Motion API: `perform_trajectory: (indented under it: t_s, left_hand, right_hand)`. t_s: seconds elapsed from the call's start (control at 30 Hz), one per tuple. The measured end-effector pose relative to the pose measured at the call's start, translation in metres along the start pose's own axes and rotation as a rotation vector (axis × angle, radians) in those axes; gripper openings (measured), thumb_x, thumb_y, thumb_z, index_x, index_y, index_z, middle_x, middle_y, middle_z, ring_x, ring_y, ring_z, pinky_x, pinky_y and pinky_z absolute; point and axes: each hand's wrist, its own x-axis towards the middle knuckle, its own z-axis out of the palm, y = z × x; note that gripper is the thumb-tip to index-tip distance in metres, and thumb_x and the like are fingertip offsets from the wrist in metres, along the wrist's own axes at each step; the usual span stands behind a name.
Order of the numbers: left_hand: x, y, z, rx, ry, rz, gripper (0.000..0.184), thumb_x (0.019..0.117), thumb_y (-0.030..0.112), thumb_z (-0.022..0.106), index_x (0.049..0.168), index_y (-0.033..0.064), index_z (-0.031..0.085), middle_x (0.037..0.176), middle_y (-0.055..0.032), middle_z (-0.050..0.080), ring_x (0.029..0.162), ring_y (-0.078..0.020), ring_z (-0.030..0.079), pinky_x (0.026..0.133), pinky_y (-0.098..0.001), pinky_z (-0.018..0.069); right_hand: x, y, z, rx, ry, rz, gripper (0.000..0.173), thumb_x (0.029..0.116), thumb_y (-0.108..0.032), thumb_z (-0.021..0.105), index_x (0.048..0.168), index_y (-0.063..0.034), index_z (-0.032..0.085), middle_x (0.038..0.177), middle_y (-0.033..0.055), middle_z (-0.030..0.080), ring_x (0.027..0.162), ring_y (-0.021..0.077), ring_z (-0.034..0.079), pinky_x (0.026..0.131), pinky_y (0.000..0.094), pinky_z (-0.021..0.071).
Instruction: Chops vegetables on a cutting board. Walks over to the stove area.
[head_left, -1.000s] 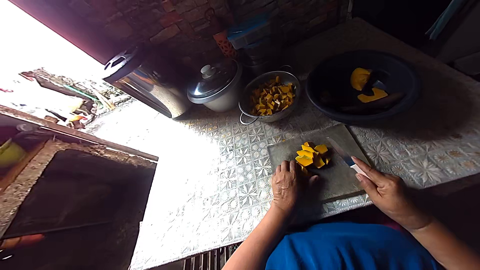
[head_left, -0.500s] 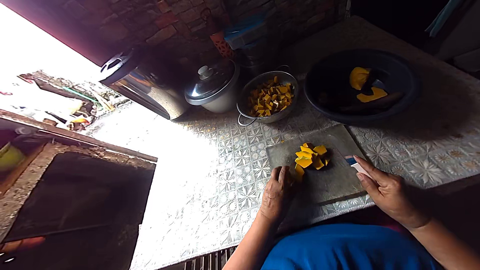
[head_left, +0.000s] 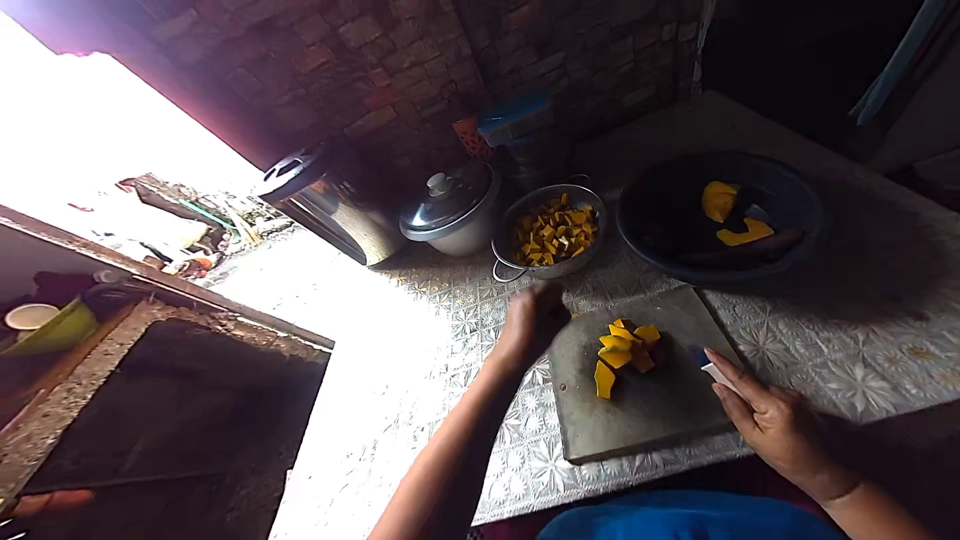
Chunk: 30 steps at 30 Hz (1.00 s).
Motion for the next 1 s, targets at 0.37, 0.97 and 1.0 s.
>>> perform_trajectory:
  t_s: [0.37, 0.97, 1.0]
  left_hand:
    - [0.088, -0.002, -0.024, 0.024, 0.086, -0.054, 0.030, 0.1038, 0.017, 0.056, 0.125, 0.0003, 0.069, 0.127, -0.0229, 0.066, 0.122, -0.0360, 0.062, 0.106, -0.0540, 0.0481]
    - [-0.088, -0.010, 0.068, -0.155, -0.187, 0.126, 0.046, 0.0824, 0.010, 0.075, 0.128, 0.0083, 0.070, 0.119, -0.0189, 0.068, 0.111, -0.0317, 0.065, 0.094, -0.0415, 0.0540]
    - [-0.090, -0.007, 0.071, -0.156, -0.169, 0.108, 0.048, 0.0824, 0.009, 0.074, 0.130, 0.0065, 0.068, 0.119, -0.0187, 0.068, 0.110, -0.0308, 0.066, 0.094, -0.0403, 0.0547]
  right_hand:
    - [-0.005, -0.002, -0.001, -0.042, 0.010, -0.016, 0.045, 0.1019, -0.031, 0.047, 0.128, -0.0054, 0.073, 0.068, 0.0108, 0.071, 0.049, 0.0219, 0.062, 0.047, 0.0360, 0.0496]
    - [-0.003, -0.002, -0.003, -0.047, -0.044, -0.018, 0.044, 0.1036, -0.030, 0.047, 0.129, -0.0033, 0.072, 0.071, 0.0125, 0.072, 0.054, 0.0239, 0.065, 0.051, 0.0380, 0.0517]
    - [-0.003, -0.003, -0.002, -0.048, -0.043, -0.017, 0.044, 0.1034, -0.029, 0.048, 0.129, -0.0033, 0.072, 0.071, 0.0126, 0.072, 0.054, 0.0239, 0.065, 0.051, 0.0378, 0.0518]
